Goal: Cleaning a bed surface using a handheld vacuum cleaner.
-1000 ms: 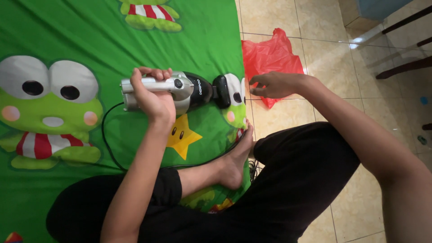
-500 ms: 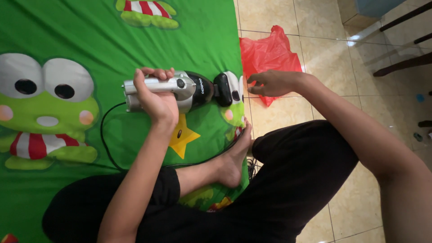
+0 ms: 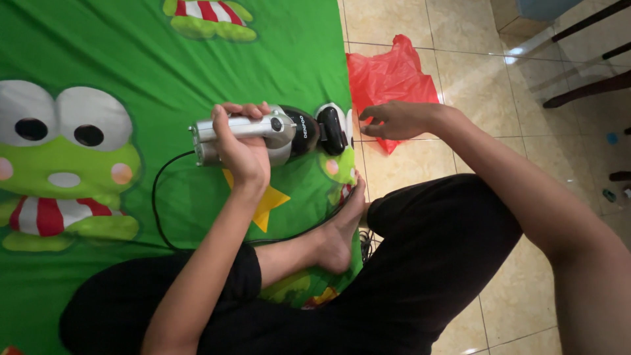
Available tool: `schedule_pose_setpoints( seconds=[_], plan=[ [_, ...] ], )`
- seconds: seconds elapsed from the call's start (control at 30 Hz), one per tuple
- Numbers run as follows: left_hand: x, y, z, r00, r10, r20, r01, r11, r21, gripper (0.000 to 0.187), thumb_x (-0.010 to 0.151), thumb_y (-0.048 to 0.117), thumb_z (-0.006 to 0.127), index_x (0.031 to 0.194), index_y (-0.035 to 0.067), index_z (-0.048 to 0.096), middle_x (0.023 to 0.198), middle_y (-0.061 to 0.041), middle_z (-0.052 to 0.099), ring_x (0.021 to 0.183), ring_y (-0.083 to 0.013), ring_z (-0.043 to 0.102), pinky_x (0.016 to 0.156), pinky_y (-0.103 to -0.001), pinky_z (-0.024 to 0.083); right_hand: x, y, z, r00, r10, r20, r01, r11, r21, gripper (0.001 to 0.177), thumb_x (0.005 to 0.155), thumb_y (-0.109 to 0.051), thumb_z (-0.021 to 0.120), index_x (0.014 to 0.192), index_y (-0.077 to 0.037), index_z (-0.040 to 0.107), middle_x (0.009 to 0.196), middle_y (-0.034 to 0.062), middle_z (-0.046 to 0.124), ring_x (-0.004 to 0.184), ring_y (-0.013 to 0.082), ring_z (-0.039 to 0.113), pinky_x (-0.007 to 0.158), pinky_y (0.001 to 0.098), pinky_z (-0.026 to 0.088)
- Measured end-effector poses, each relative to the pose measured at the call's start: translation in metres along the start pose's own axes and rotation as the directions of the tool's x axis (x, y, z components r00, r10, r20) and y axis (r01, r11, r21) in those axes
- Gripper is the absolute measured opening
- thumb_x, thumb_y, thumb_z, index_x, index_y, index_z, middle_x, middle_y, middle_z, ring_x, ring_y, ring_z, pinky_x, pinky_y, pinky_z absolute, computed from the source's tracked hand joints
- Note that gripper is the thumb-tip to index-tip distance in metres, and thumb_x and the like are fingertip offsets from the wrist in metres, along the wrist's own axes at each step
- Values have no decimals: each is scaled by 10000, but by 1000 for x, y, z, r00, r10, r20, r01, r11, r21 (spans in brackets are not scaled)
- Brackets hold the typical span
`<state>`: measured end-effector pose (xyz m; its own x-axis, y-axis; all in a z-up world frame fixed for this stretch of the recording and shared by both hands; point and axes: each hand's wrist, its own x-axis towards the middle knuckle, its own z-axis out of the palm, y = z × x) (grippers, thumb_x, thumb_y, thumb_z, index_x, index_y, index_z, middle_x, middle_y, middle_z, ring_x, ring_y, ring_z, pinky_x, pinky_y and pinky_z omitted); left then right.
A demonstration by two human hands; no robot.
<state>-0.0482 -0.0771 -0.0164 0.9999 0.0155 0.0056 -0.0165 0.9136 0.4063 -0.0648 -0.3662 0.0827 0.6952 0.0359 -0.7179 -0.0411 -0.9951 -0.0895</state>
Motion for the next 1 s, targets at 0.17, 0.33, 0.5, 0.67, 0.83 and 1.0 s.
schedule_pose_setpoints(
  seconds=[0.17, 0.33, 0.5, 0.67, 0.83, 1.0],
  plan=[
    [-2, -6, -2, 1000, 13, 29, -13, 1000, 19, 305, 1103, 342, 496, 1055, 41, 488, 899, -146, 602, 952, -307, 616, 1119, -521, 477, -2, 0, -1, 1000, -8, -8, 8, 1000, -4, 619, 986, -521, 470, 1474, -141, 503, 1252, 163, 718, 1140, 354, 691, 986, 482, 525],
    [-1, -11, -4, 999, -4, 52, 3, 1000, 24, 324, 1102, 355, 513, 1074, 33, 496, 924, -161, 627, 997, -339, 638, 1101, -523, 478, -2, 2, 1, 1000, 13, -1, -13, 1000, -10, 627, 983, -532, 467, 1483, -155, 491, 1263, 164, 709, 1149, 354, 682, 988, 486, 523],
    [-2, -13, -4, 997, -20, 77, 17, 999, 39, 334, 1105, 363, 503, 1089, 29, 495, 944, -176, 647, 1023, -361, 650, 1099, -525, 481, -3, 2, 1, 1000, 22, 8, -22, 1000, 5, 627, 987, -522, 459, 1491, -148, 480, 1247, 176, 717, 1138, 350, 692, 987, 484, 526],
    [-5, -15, -2, 996, -15, 88, 11, 999, 47, 334, 1108, 364, 502, 1095, 30, 493, 943, -182, 650, 1022, -365, 655, 1096, -527, 484, -1, 7, 4, 1000, 11, 1, -11, 1000, 6, 622, 988, -515, 465, 1486, -142, 485, 1238, 178, 723, 1137, 348, 695, 987, 481, 527],
    [-8, -17, 1, 995, -16, 97, 11, 999, 53, 335, 1113, 365, 498, 1098, 31, 493, 949, -180, 649, 1030, -362, 656, 1101, -527, 482, -5, 2, 2, 1000, 19, 2, -19, 1000, 4, 617, 989, -515, 470, 1486, -149, 487, 1233, 178, 726, 1140, 347, 695, 987, 485, 523],
    [-5, -26, -4, 992, -83, 92, 85, 996, -15, 371, 1102, 400, 477, 1101, 31, 502, 943, -172, 654, 1031, -351, 655, 1106, -517, 478, -3, 3, 3, 1000, 17, -8, -17, 1000, -3, 622, 983, -520, 487, 1482, -149, 488, 1263, 174, 703, 1156, 355, 679, 985, 491, 519]
  ],
)
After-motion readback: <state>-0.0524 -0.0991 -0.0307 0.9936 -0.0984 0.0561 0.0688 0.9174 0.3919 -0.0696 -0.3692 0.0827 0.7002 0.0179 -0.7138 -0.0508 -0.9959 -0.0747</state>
